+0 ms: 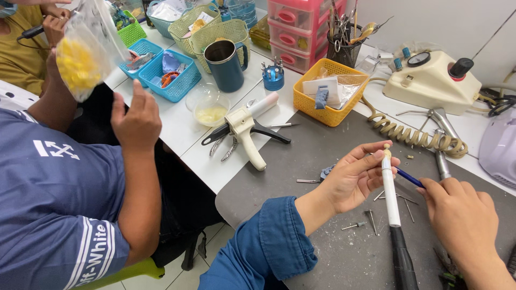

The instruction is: The person uses a rotary handpiece to grind and shape a small tooth-shaped object, then switches to a metal hand tool to refine its surface. The work is performed on a gray mat with dental tools and a jaw mold nearby.

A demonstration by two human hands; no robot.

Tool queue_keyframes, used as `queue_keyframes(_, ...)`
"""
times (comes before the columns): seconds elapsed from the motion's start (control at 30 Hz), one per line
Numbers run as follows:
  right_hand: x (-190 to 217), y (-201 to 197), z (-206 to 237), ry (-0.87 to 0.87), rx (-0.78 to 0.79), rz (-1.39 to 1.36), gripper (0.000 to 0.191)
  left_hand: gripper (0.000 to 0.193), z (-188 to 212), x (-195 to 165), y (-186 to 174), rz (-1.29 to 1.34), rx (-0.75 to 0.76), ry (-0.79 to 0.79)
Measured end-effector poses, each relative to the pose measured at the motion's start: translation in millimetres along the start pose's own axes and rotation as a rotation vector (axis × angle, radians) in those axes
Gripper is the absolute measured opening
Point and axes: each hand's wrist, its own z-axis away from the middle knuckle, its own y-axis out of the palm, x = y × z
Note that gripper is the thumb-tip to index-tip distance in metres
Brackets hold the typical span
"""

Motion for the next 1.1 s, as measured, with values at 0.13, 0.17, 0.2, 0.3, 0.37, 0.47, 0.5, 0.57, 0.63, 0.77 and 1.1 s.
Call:
queue_keyframes(0.13,5,-25,-9,0.015,-0.009,-0.110,0.025,0.029,3,-2,8,-0.023,-0.005,-0.005)
queue_keyframes(0.17,5,-34,-11,0.044,0.014,-0.169,0.026,0.029,5,-2,11,-0.034,-0.011,-0.007)
queue_keyframes(0.2,2,-44,-11,0.081,0.041,-0.223,0.026,0.030,7,-2,13,-0.041,-0.014,-0.019)
queue_keyframes(0.3,-16,-78,-2,0.121,0.030,-0.447,0.023,0.033,17,1,20,-0.057,-0.036,-0.033)
queue_keyframes(0.37,-33,-97,8,0.161,0.032,-0.522,0.025,0.034,24,4,22,-0.083,-0.053,-0.039)
queue_keyframes(0.47,-49,-111,17,0.204,0.029,-0.545,0.025,0.034,34,8,24,-0.076,-0.016,-0.036)
queue_keyframes(0.5,-53,-114,18,0.212,0.025,-0.537,0.025,0.034,38,9,25,-0.078,-0.006,-0.041)
queue_keyframes(0.57,-57,-115,16,0.211,0.083,-0.528,0.025,0.034,42,10,27,-0.071,0.027,-0.059)
queue_keyframes(0.63,-57,-113,13,0.186,0.156,-0.518,0.025,0.033,47,10,30,-0.048,0.063,-0.086)
queue_keyframes(0.77,-51,-112,12,0.129,0.308,-0.558,0.023,0.034,53,6,29,-0.028,0.127,-0.106)
queue_keyframes(1.1,-39,-132,21,0.006,0.473,-0.580,0.023,0.034,65,1,19,0.007,0.278,-0.049)
